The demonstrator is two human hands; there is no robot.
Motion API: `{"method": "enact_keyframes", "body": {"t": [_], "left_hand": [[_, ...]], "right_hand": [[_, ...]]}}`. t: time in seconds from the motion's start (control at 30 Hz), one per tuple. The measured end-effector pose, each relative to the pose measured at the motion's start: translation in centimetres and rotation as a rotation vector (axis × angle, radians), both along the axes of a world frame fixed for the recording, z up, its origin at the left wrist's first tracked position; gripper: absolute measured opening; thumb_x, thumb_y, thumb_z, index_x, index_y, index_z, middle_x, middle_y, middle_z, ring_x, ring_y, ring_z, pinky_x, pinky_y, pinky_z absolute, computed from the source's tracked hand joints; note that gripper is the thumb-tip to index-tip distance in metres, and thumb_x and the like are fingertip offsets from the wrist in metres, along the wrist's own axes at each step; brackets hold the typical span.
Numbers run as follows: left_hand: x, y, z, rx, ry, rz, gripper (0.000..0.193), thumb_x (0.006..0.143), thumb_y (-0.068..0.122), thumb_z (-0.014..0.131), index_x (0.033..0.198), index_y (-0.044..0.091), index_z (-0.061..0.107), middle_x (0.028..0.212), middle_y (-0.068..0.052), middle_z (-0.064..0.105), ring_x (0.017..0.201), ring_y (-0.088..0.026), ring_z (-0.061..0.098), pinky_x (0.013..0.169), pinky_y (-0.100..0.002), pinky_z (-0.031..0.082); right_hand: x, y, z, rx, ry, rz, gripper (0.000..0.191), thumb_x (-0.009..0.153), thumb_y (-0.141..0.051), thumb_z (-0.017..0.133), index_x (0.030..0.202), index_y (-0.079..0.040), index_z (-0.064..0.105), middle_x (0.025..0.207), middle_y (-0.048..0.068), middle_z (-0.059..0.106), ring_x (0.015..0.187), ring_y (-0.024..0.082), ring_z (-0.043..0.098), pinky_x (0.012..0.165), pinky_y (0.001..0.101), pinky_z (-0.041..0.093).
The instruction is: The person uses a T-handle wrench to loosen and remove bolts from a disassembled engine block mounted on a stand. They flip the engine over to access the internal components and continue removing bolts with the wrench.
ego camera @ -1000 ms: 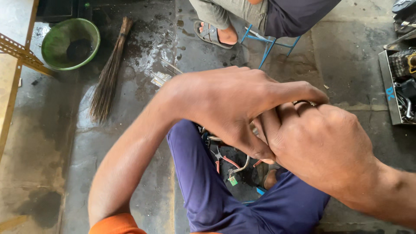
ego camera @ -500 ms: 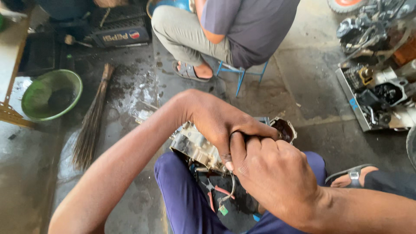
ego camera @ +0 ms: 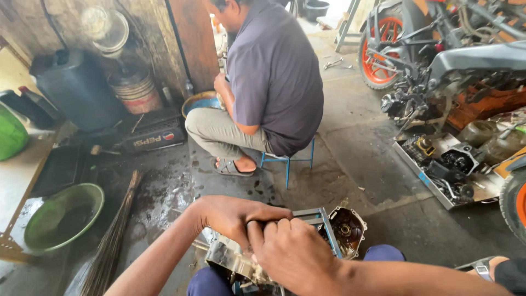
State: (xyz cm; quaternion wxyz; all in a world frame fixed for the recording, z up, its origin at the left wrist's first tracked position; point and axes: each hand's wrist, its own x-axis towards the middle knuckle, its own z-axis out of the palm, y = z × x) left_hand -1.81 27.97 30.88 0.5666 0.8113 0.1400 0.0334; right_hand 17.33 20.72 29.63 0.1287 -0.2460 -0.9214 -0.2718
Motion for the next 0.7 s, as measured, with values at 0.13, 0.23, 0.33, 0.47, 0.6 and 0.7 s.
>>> {"method": "enact_keyframes", "body": {"t": [0.13, 0.23, 0.33, 0.47, 0.6, 0.7], "left_hand": [[-0.3, 0.9, -0.5, -0.085, 0.048, -0.139, 0.074, 0.072, 0.001, 0.081, 0.140, -0.002, 0.051, 0.122, -0.008, 0.063, 0.117, -0.013, 0.056, 0.099, -0.032, 0.051], [-0.9, 0.2, -1.9, -0.061, 0.055, 0.112, 0.103, 0.063, 0.003, 0.083, 0.155, 0.003, 0.036, 0.141, -0.003, 0.060, 0.125, -0.012, 0.057, 0.102, -0.030, 0.050], [-1.5, -0.3, -2.5, 0.016, 0.169, 0.283, 0.099, 0.067, 0.008, 0.084, 0.158, 0.003, 0.045, 0.138, -0.008, 0.069, 0.121, -0.015, 0.064, 0.100, -0.030, 0.051], [-1.1, 0.6, -1.7, -0.089, 0.123, 0.140, 0.097, 0.065, 0.007, 0.081, 0.154, -0.001, 0.045, 0.135, -0.013, 0.066, 0.121, -0.017, 0.060, 0.100, -0.030, 0.052], [-0.1, 1.9, -0.2, -0.104, 0.107, -0.052, 0.096, 0.066, 0.006, 0.076, 0.155, 0.001, 0.041, 0.139, -0.010, 0.062, 0.125, -0.016, 0.056, 0.104, -0.030, 0.050], [0.1, 1.8, 0.0, -0.004, 0.043, -0.126, 0.092, 0.068, 0.006, 0.076, 0.154, -0.003, 0.045, 0.143, -0.013, 0.062, 0.131, -0.019, 0.055, 0.113, -0.032, 0.045]], "right_hand": [[-1.4, -1.3, -1.3, 0.125, 0.120, -0.163, 0.018, 0.084, -0.027, 0.065, 0.088, -0.010, 0.061, 0.061, 0.001, 0.055, 0.055, 0.017, 0.057, 0.049, 0.0310, 0.042], [-1.4, -0.9, -2.4, 0.081, 0.174, -0.103, 0.017, 0.085, -0.027, 0.063, 0.083, -0.011, 0.060, 0.060, 0.002, 0.054, 0.054, 0.018, 0.055, 0.048, 0.0330, 0.040], [-0.5, 0.8, -2.7, 0.000, 0.125, 0.024, 0.019, 0.088, -0.026, 0.063, 0.083, -0.008, 0.061, 0.058, 0.003, 0.054, 0.049, 0.016, 0.055, 0.042, 0.0324, 0.040], [0.0, 1.7, -2.2, -0.008, 0.080, 0.070, 0.026, 0.091, -0.028, 0.063, 0.082, -0.003, 0.064, 0.052, 0.003, 0.053, 0.043, 0.015, 0.056, 0.033, 0.0314, 0.040], [-1.5, 0.3, -1.6, 0.110, 0.132, -0.070, 0.021, 0.083, -0.027, 0.065, 0.079, -0.006, 0.063, 0.051, 0.003, 0.055, 0.043, 0.015, 0.057, 0.034, 0.0313, 0.042], [-2.4, -0.6, -1.3, 0.067, 0.159, -0.226, 0.014, 0.078, -0.025, 0.065, 0.075, -0.012, 0.061, 0.055, 0.005, 0.059, 0.048, 0.017, 0.061, 0.040, 0.0310, 0.045]]}}
